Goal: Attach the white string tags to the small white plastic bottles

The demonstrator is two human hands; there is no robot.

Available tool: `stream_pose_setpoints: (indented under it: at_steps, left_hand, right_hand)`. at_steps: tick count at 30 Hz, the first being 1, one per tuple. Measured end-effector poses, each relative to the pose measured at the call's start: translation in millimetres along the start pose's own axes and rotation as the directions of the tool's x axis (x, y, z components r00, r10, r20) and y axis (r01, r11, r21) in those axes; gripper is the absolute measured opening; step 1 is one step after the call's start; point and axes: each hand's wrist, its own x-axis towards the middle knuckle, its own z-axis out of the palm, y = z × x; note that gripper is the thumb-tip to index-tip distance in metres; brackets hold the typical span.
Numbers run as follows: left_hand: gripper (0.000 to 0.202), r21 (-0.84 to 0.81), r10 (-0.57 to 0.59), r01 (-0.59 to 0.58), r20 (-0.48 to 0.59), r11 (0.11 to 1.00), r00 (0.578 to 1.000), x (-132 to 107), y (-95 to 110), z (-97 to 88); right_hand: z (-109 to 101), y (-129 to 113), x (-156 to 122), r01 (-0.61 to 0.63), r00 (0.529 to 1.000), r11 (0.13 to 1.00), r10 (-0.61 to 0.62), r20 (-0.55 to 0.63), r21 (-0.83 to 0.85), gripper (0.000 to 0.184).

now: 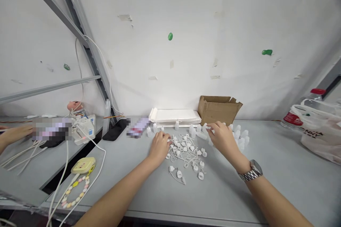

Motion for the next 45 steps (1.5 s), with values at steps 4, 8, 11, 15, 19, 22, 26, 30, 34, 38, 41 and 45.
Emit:
stream_pose_setpoints:
  at_steps: [4,8,11,15,19,22,26,30,34,38,41,45]
  left_hand:
    - [0.011,0.004,0.033,-0.033,-0.009,0.999,0.999,1.5,-2.8,1.1]
    - [0.007,-0.010,0.049,-0.049,-0.028,0.999,0.998,0.9,-4.6,1.7]
    - [0.007,-0.019,0.060,-0.061,-0.043,0.998,0.997,0.0,-4.4,1.1]
    - [0.012,-0.034,0.100,-0.101,-0.050,0.994,0.994,-0.8,-2.3,-0.1]
    - [0.012,-0.070,0.129,-0.132,-0.051,0.989,0.990,-1.0,-0.2,0.1]
    - [0.010,-0.115,0.128,-0.134,-0.064,0.984,0.990,-0.9,0.8,0.4]
    - [0.011,-0.205,0.083,-0.099,-0.089,0.974,0.993,0.1,2.4,-0.8]
    - [0.011,-0.336,-0.022,-0.019,-0.117,0.942,0.993,1.1,4.4,-3.9]
    - [0.008,-0.503,-0.113,0.037,-0.122,0.864,0.986,1.3,6.4,-7.5]
    - [0.006,-0.678,-0.182,0.077,-0.084,0.731,0.980,2.9,7.7,-7.6]
    - [0.011,-0.780,-0.218,0.103,-0.044,0.618,0.975,5.8,6.5,-5.0]
    - [0.021,-0.846,-0.218,0.126,0.011,0.518,0.976,8.4,5.1,-3.0]
  right_hand:
    - [-8.8,6.5,-0.5,-0.054,0.980,0.992,0.075,0.184,-0.117,0.013]
    - [-7.2,2.5,-6.3,-0.020,0.969,0.990,0.054,0.240,-0.142,0.013]
    - [-5.1,0.6,-8.0,0.000,0.963,0.987,0.042,0.264,-0.159,0.011]
    - [-1.7,0.5,-8.6,0.023,0.959,0.986,0.024,0.281,-0.165,0.009]
    - [3.3,-1.8,-9.8,0.056,0.958,0.988,-0.012,0.285,-0.146,0.007]
    - [2.8,-7.0,-9.0,0.075,0.961,0.989,-0.037,0.273,-0.131,0.008]
    - [-2.5,-16.8,-7.6,0.064,0.993,0.997,-0.068,0.101,0.035,0.014]
    - [-0.3,-24.0,-11.1,-0.058,0.997,0.908,0.030,0.072,0.415,0.019]
    - [7.3,-29.8,-15.4,-0.220,0.969,0.720,0.085,0.231,0.659,0.024]
    - [7.7,-40.4,-17.3,-0.342,0.928,0.452,0.026,0.371,0.824,0.029]
    - [5.3,-49.0,-19.8,-0.356,0.918,0.371,-0.032,0.396,0.857,0.033]
    - [6.7,-54.4,-24.2,-0.255,0.937,0.505,-0.081,0.339,0.825,0.030]
